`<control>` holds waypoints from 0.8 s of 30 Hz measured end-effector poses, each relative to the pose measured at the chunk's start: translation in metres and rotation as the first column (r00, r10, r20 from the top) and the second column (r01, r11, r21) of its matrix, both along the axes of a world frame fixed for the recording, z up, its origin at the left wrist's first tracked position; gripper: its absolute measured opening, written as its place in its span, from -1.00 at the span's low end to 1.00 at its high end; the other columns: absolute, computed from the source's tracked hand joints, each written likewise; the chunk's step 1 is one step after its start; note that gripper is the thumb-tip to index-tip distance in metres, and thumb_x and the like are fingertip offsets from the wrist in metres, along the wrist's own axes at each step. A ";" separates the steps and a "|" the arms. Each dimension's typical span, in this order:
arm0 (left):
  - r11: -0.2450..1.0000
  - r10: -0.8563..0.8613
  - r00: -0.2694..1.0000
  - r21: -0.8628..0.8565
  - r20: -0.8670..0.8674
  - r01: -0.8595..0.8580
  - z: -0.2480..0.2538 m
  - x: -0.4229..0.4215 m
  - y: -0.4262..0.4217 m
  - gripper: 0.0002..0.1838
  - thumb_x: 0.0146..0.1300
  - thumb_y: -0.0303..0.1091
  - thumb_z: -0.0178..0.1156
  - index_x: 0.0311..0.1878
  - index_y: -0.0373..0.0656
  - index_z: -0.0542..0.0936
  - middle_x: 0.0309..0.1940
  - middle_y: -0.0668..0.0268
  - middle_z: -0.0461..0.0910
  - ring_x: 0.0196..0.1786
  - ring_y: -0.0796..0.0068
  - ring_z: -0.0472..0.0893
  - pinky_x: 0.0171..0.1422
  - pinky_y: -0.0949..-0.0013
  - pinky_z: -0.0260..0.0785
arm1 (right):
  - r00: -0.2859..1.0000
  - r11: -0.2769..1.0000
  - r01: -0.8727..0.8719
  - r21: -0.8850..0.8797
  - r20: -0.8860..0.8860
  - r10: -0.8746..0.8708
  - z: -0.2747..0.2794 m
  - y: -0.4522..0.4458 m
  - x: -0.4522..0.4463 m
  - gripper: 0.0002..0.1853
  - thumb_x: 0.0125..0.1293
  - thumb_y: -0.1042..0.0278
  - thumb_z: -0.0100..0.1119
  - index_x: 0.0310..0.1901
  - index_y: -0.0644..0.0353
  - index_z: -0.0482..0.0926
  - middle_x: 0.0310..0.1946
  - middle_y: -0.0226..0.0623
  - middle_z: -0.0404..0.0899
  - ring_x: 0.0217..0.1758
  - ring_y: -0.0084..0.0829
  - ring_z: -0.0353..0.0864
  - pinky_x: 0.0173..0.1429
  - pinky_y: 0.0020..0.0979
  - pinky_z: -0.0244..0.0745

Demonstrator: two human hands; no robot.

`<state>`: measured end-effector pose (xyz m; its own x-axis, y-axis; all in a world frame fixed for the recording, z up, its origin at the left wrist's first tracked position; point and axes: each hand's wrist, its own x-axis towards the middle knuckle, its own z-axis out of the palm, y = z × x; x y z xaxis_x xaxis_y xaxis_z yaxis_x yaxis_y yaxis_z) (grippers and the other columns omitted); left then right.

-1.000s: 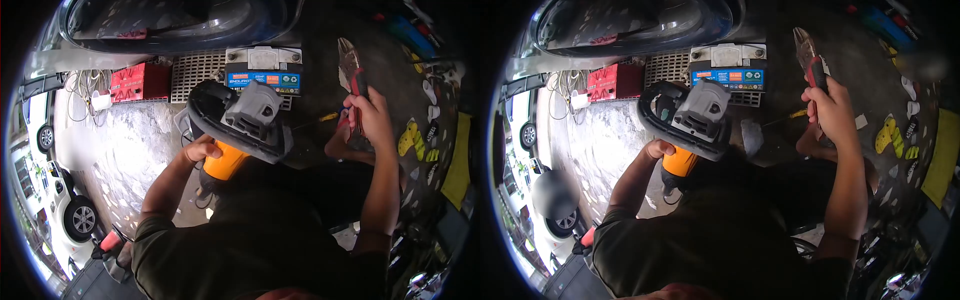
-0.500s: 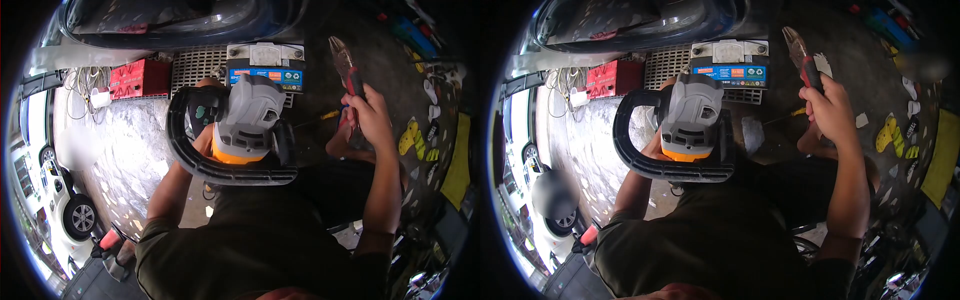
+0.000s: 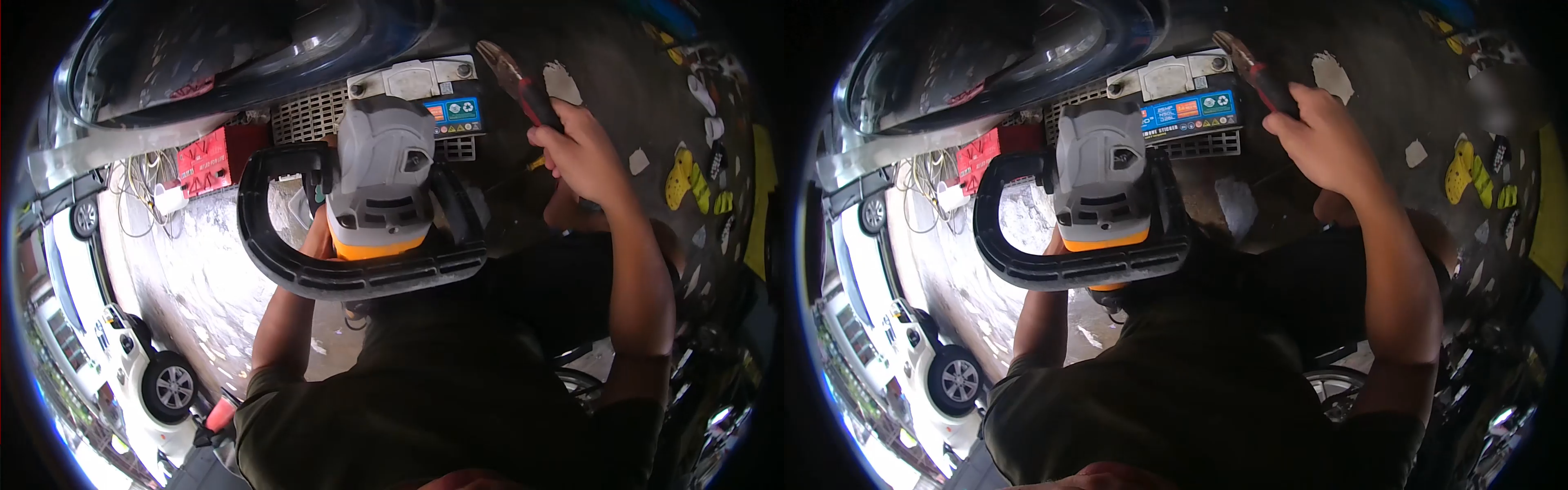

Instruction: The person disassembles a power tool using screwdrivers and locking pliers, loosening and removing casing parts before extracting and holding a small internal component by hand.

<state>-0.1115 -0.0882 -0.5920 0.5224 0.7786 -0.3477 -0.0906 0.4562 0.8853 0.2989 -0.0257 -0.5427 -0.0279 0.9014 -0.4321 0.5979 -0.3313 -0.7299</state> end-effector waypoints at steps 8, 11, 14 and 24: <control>0.999 0.048 0.998 -0.001 -0.032 -0.048 0.009 -0.005 -0.002 -0.09 0.01 -0.24 0.53 0.44 -0.26 0.36 0.05 0.30 0.62 0.02 0.48 0.61 0.08 0.40 0.48 | 0.998 0.999 -0.042 0.003 0.040 0.042 -0.002 -0.004 -0.005 -0.69 0.29 0.23 0.14 -0.26 0.41 0.48 -0.43 0.09 0.57 -0.27 0.11 0.64 -0.17 -0.01 0.48; 0.999 -0.035 0.998 -0.023 -0.044 0.034 0.009 -0.004 0.002 -0.13 0.03 -0.18 0.52 0.41 -0.28 0.41 0.04 0.24 0.63 0.01 0.41 0.63 0.08 0.36 0.49 | 0.992 0.996 -0.056 0.076 0.113 0.047 0.001 -0.009 -0.010 -0.70 0.29 0.25 0.12 -0.24 0.42 0.50 -0.38 0.14 0.60 -0.21 0.17 0.65 -0.11 0.03 0.50; 0.990 -0.138 0.985 -0.005 -0.104 0.138 0.017 0.004 0.011 -0.13 0.05 0.02 0.44 0.36 -0.35 0.48 0.11 -0.01 0.63 0.09 0.10 0.68 0.20 0.13 0.53 | 0.987 0.988 -0.079 0.132 0.151 0.059 -0.001 -0.013 -0.012 -0.69 0.29 0.26 0.13 -0.22 0.43 0.52 -0.34 0.18 0.63 -0.16 0.20 0.66 -0.04 0.07 0.49; 0.999 -0.031 0.998 -0.036 -0.051 0.029 0.024 0.021 0.005 -0.46 0.06 -0.25 0.46 0.12 -0.26 0.62 -0.15 0.36 0.66 -0.13 0.53 0.60 0.01 0.38 0.45 | 0.989 0.993 -0.108 -0.051 0.096 0.113 0.025 -0.009 -0.019 -0.69 0.31 0.29 0.15 -0.20 0.47 0.55 -0.29 0.24 0.65 -0.09 0.24 0.66 0.05 0.08 0.51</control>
<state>-0.0906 -0.0831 -0.5682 0.5260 0.7494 -0.4020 -0.0307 0.4891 0.8717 0.2801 -0.0347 -0.5177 -0.0815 0.8745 -0.4781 0.7008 -0.2908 -0.6514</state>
